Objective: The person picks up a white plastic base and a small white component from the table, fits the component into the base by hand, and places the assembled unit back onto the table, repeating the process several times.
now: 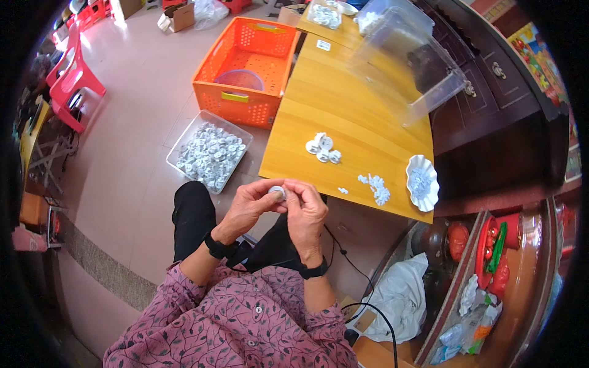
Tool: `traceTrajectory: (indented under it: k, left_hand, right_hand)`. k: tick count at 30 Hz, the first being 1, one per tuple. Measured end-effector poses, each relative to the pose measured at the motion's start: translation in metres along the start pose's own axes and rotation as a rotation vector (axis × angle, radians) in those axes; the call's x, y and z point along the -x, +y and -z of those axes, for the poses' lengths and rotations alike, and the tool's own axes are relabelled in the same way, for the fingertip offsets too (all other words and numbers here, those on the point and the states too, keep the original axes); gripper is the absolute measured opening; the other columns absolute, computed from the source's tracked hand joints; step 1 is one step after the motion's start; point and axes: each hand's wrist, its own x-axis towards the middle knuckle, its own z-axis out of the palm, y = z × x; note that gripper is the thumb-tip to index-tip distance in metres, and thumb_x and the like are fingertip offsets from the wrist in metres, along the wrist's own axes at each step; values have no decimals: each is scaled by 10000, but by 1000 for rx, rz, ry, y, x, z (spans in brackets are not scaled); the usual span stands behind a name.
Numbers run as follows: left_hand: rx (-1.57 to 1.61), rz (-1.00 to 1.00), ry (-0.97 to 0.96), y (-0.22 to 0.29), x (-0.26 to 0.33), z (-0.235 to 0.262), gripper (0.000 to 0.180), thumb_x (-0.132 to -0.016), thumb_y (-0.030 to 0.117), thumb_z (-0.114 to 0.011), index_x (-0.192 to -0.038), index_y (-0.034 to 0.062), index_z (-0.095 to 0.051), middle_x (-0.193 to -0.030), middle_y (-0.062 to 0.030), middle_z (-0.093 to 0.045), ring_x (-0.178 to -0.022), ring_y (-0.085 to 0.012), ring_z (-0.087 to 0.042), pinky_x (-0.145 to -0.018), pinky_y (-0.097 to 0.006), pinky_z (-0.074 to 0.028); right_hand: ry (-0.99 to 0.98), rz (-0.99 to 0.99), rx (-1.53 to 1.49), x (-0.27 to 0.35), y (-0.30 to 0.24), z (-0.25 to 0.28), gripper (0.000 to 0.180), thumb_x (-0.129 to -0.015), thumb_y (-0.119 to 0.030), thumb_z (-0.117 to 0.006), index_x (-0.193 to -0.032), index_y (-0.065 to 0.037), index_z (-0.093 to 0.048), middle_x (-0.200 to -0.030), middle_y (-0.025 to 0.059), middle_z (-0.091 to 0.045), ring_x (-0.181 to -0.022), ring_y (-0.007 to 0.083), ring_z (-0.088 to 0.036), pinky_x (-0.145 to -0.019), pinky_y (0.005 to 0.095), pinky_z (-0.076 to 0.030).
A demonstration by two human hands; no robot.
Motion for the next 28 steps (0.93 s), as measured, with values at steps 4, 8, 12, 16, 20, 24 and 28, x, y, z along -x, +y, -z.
traceTrajectory:
  k: [4,8,12,16,20,24,28]
  left_hand:
    - [78,10,26,-5,2,1,278,-960,111,-620,-1210,-9,-631,-1105,-124,-677,-854,-152,-684,-782,-282,-589]
    - [69,57,27,-5,3,1,279,-949,120,-640,-1206,11,-643,-1101,-129,-682,-832,-143,-685,-726,-256,-579]
    - [80,81,40,-11,3,2,294,-953,133,-636,-1219,9,-636,-1121,-132,-675,-844,-146,-684,-738,-252,-574]
    - [154,90,-7,-15,2,-2,341,-983,154,-586,-1282,-10,-590,-1181,-156,-647,-906,-185,-693,-793,-276,-583]
    - [209,76,-52,-14,3,-6,365,-1005,155,-537,-1324,-21,-549,-1229,-172,-620,-960,-219,-693,-848,-301,-581]
    - [193,79,-69,-14,5,-5,364,-1014,142,-512,-1339,-20,-534,-1258,-179,-603,-1007,-238,-684,-885,-310,-572]
    - [203,87,-81,-17,6,-3,374,-1010,132,-519,-1354,-15,-522,-1273,-182,-594,-1032,-253,-677,-895,-313,-567]
  right_hand:
    - [139,29,278,7,-2,20,75,-892,-14,-655,-958,20,-663,-962,129,-675,-835,184,-666,-722,290,-537]
    - [317,230,704,3,29,65,130,-869,16,-615,-993,12,-651,-973,165,-621,-896,325,-627,-797,396,-519]
    - [289,229,746,4,38,83,154,-861,15,-608,-1007,4,-655,-1002,148,-595,-939,332,-605,-818,415,-503]
    - [196,286,890,1,35,79,180,-847,1,-626,-1022,-23,-665,-1018,130,-587,-975,323,-589,-836,421,-478]
    - [118,311,1043,2,41,77,230,-833,-19,-650,-1063,-26,-655,-1051,113,-582,-1010,300,-577,-834,413,-452]
    - [147,291,971,2,45,76,275,-830,-19,-647,-1105,-26,-645,-1072,123,-579,-1035,313,-572,-870,427,-453]
    - [174,213,1034,4,50,78,318,-830,-45,-669,-1146,-64,-643,-1139,121,-561,-1059,309,-567,-886,427,-451]
